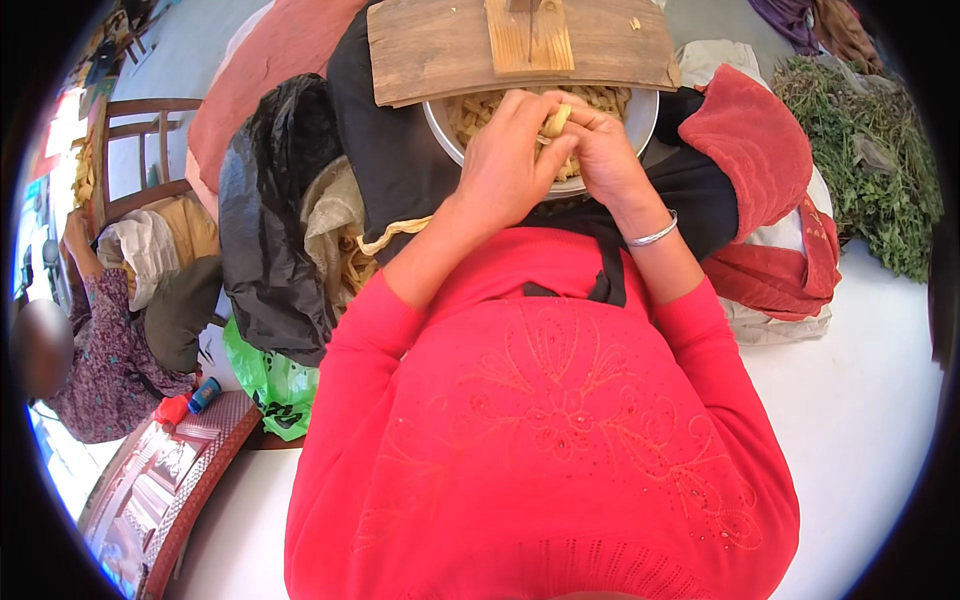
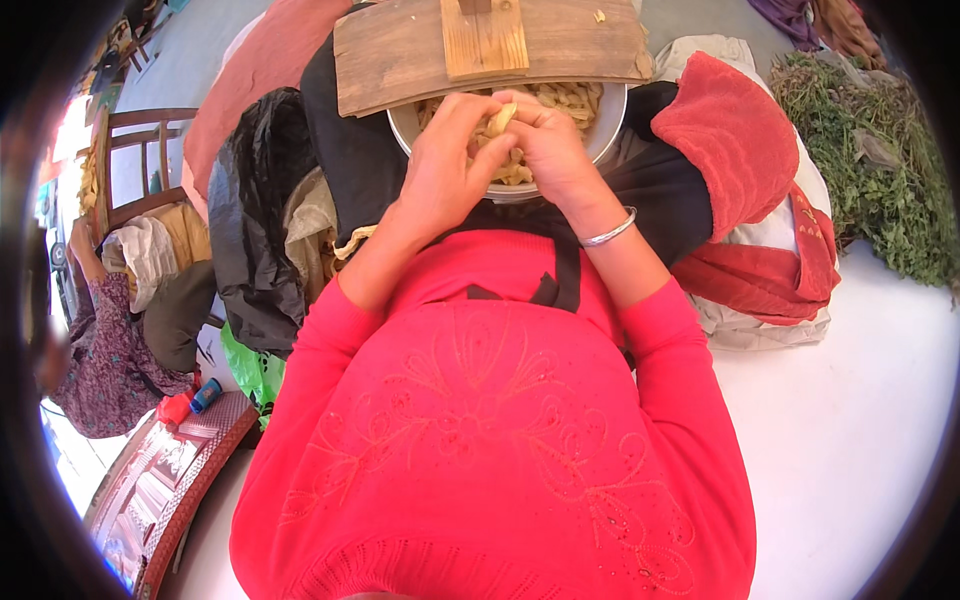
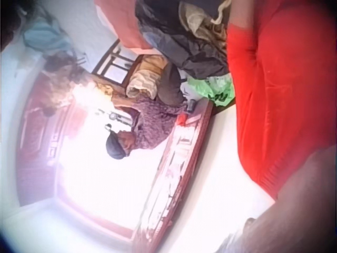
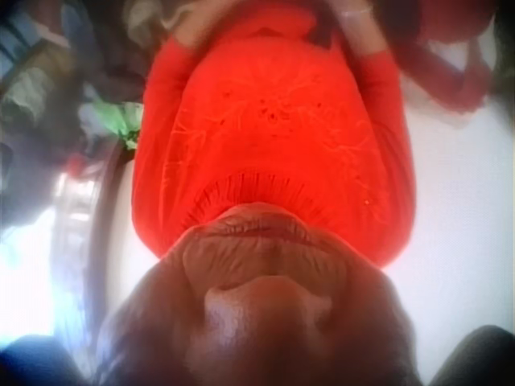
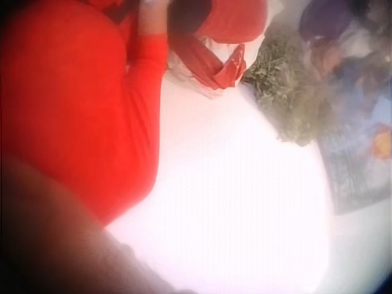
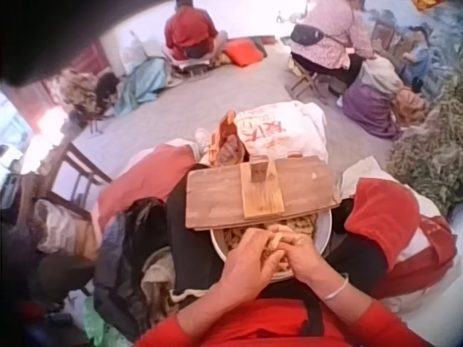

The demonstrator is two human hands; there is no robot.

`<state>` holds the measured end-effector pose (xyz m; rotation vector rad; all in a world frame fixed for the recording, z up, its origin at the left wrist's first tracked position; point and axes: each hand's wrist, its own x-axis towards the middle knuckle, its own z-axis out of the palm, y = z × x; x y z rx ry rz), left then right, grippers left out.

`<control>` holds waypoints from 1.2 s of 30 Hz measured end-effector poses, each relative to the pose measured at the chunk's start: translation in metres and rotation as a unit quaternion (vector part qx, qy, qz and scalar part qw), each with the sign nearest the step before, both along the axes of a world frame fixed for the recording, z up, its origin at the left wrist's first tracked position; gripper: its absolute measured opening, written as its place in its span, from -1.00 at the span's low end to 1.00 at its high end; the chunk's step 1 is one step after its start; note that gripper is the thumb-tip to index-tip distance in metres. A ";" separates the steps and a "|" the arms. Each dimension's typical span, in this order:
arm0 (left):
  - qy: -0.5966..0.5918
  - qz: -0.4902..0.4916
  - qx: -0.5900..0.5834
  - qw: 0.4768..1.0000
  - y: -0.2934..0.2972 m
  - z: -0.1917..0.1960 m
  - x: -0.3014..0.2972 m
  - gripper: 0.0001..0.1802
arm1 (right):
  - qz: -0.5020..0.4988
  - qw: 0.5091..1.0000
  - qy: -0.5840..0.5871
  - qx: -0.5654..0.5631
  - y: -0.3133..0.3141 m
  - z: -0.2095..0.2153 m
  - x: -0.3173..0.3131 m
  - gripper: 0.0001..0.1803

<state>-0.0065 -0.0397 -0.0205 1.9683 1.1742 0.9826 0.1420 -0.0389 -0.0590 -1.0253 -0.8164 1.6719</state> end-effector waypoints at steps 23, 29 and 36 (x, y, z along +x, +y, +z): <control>0.051 0.015 -0.002 0.999 0.005 -0.012 -0.052 -0.89 | -0.156 0.940 -0.233 0.193 0.012 0.035 0.029 -0.81; 0.087 -0.031 -0.044 0.995 0.022 0.003 -0.036 -0.87 | 0.190 0.811 -0.505 0.224 0.011 0.055 0.032 -0.80; -0.039 -0.121 -0.294 0.947 0.034 -0.004 -0.051 -0.82 | 0.190 0.793 -0.493 0.303 0.013 0.061 0.044 -0.75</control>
